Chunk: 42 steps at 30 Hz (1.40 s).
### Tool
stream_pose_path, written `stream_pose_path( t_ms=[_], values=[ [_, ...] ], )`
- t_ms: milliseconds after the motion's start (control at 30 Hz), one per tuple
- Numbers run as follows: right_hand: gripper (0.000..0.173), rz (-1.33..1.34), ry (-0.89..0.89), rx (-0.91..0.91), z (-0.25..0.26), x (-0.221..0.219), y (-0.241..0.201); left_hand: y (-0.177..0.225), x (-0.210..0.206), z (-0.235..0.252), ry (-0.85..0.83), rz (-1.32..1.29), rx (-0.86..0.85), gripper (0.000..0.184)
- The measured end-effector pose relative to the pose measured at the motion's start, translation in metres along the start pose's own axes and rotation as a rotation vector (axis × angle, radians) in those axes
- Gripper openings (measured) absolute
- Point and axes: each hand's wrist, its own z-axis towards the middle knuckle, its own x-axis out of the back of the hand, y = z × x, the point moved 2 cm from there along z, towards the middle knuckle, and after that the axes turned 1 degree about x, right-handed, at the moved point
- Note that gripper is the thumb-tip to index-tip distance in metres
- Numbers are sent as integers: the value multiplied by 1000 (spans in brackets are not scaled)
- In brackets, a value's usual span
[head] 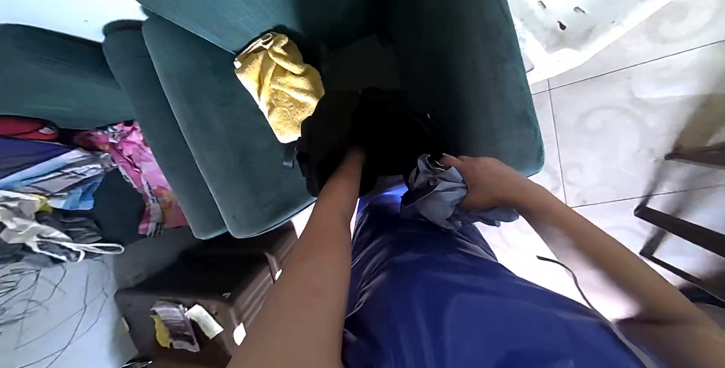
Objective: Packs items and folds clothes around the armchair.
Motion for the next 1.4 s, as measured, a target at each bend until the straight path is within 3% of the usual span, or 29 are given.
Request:
stream_pose_path(
  t_ms=[100, 133, 200, 267, 367, 433, 500, 633, 700, 800, 867, 967, 1033, 1167, 1233, 1333, 1400],
  values=[
    [73, -34, 1, 53, 5, 1, -11, 0, 16, 27, 167, -41, -150, 66],
    [73, -39, -2, 63, 5, 1, -14, -1, 22, 35, 218, -114, -189, 79],
    [75, -17, -15, 88, 3, 2, -20, 0, 25, 53, 264, -273, -210, 89],
    [76, 27, 8, 126, 4, 0, -21, 8, 14, 65, 211, -335, -191, 76],
    [75, 106, 103, 181, 10, -6, -10, 30, 5, 37, -51, -229, -110, 50],
    [74, 143, 134, 186, 13, -12, -1, 39, -12, 18, -171, -148, -203, 43],
    [74, 135, 143, 202, 14, -15, 4, 41, -37, 28, -241, -79, -424, 38],
    [73, 116, 166, 251, 14, -13, 1, 40, -16, 20, -377, 122, -504, 29],
    [73, 135, 219, 278, 15, -15, 3, 35, 4, 11, -363, 121, -468, 27],
    [74, 185, 248, 274, 18, -20, 8, 39, 28, -2, -317, 89, -357, 47],
    [74, 188, 251, 267, 17, -22, 8, 43, 34, 5, -212, 10, -261, 49],
    [71, 198, 279, 286, 15, -24, 7, 47, 21, 29, 83, -220, -153, 41],
    [72, 203, 316, 314, 18, -27, 9, 47, -5, 41, 141, -272, -118, 43],
    [73, 199, 260, 294, 21, -31, 11, 49, -73, 73, 15, -45, -249, 42],
    [73, 172, 196, 292, 20, -30, 8, 42, -79, 62, -106, 182, -337, 41],
    [76, 133, 84, 272, 13, -25, 2, 27, -39, 17, -148, 359, -332, 36],
    [75, 101, 40, 234, 8, -23, 0, 13, 7, -17, -74, 265, -275, 39]
  ],
)
